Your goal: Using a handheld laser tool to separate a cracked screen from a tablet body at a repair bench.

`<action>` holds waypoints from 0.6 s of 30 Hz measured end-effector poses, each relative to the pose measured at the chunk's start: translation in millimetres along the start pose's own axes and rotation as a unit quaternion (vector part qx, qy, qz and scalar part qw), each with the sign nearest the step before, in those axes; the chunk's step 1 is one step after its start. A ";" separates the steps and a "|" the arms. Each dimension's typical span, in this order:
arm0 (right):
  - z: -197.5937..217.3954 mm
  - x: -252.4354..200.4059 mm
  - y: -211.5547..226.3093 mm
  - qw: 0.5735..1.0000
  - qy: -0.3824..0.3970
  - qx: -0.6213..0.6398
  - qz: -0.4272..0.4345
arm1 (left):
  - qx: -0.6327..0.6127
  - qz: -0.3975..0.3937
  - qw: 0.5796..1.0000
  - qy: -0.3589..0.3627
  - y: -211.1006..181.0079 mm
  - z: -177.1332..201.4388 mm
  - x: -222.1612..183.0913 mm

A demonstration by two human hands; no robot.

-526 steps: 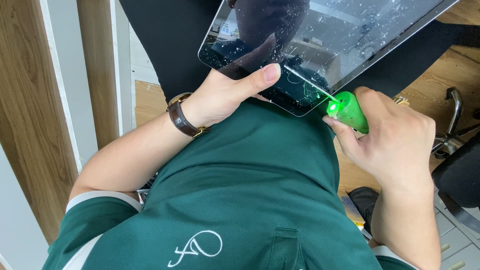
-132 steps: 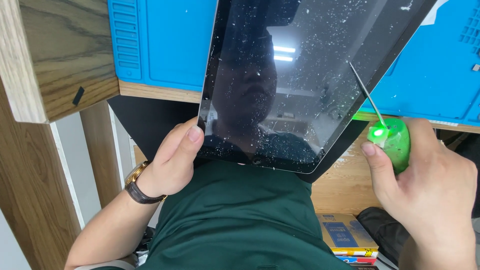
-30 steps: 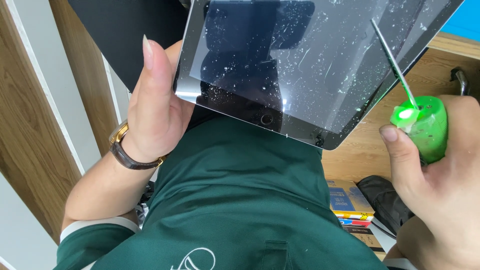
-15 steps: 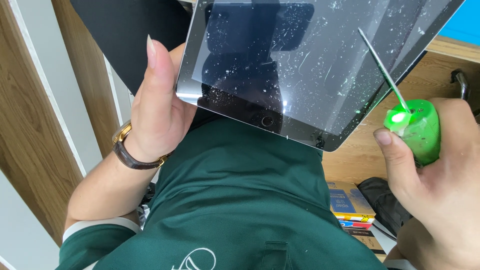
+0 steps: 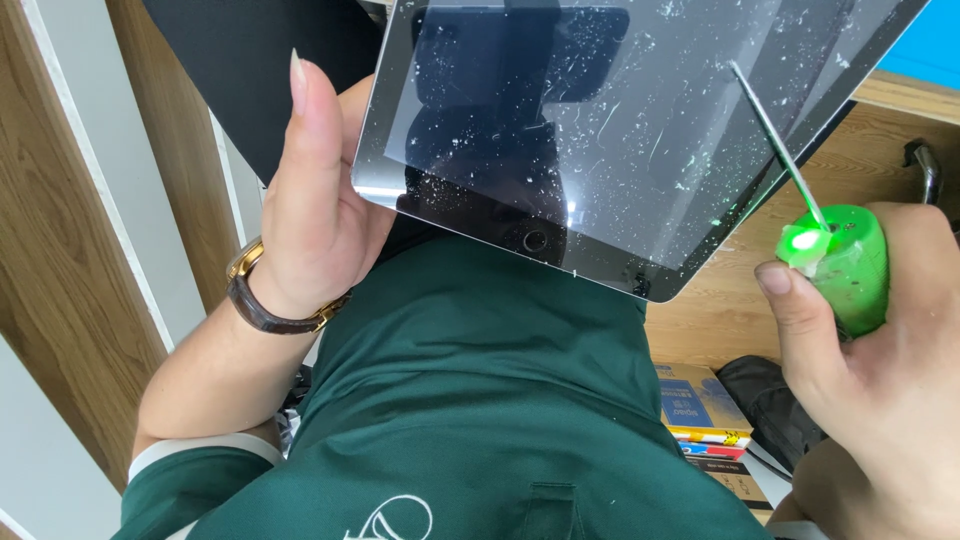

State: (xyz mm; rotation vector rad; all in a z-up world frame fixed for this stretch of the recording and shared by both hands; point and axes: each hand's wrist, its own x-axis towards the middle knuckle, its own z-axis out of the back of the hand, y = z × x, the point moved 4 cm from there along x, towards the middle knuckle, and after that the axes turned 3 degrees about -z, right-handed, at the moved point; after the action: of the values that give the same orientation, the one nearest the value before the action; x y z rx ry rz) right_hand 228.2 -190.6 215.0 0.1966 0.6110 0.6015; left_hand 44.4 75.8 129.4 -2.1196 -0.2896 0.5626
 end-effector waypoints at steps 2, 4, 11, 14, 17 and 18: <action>-0.6 0.8 0.8 1.000 0.003 0.012 -0.010 | 0.010 -0.011 1.000 0.002 -2.6 -1.7 1.9; -1.5 1.1 0.0 1.000 0.006 0.023 -0.019 | 0.021 -0.021 1.000 0.003 -4.7 -2.7 2.7; -2.2 1.7 -1.0 1.000 0.012 0.012 -0.006 | 0.006 -0.032 0.999 -0.006 -6.7 -1.7 3.4; -4.0 1.6 -2.2 1.000 0.013 0.010 -0.005 | 0.003 -0.027 0.999 -0.024 -6.5 1.0 2.3; -4.3 2.3 -1.6 1.000 0.017 0.006 -0.009 | 0.002 -0.020 0.999 -0.034 -6.3 1.6 2.2; -3.9 2.6 -1.0 1.000 0.020 -0.003 -0.009 | 0.000 -0.020 0.999 -0.033 -6.3 1.3 2.6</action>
State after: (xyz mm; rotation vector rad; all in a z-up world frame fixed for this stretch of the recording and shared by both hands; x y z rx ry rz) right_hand 228.1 -189.9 210.3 0.1736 0.6498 0.5914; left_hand 46.0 81.4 133.2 -2.0937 -0.3690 0.6086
